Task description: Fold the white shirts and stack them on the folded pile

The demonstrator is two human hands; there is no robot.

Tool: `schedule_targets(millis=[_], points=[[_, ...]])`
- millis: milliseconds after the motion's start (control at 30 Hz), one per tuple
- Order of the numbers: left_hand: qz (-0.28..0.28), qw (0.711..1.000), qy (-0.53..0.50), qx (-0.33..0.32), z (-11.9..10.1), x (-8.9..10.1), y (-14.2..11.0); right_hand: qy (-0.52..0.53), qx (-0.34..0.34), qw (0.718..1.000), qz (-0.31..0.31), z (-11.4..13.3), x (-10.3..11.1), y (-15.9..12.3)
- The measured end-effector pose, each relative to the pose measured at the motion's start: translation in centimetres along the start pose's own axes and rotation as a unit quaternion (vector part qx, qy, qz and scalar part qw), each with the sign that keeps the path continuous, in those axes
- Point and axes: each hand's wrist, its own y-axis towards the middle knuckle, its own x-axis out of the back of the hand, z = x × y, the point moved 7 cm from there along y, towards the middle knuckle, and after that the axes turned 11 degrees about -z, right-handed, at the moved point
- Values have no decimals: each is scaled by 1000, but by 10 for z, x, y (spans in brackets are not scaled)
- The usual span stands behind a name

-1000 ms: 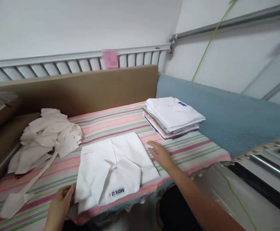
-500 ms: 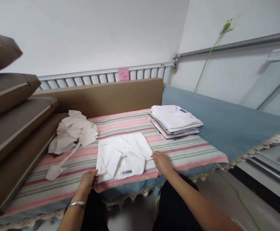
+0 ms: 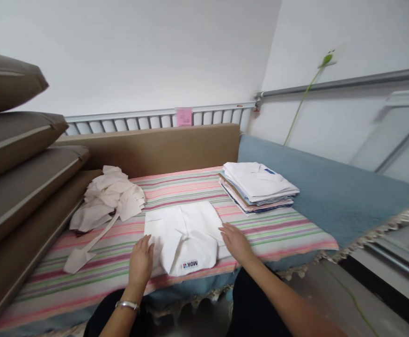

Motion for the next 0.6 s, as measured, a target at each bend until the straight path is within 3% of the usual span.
schedule_targets(millis=[100,233,400,600], points=[[6,996,46,-72,-9,-31,1,0,13,999,34,12,-19,5],[30,990,119,-66,6,-63,-12,-35,0,995,94,1,-52,-4],[34,987,144,-68,15,-68,-21,-53,16,994,92,-9,-63,-15],[30,991,114,-58,9,-63,-17,-58,14,993,104,-9,-63,-12]])
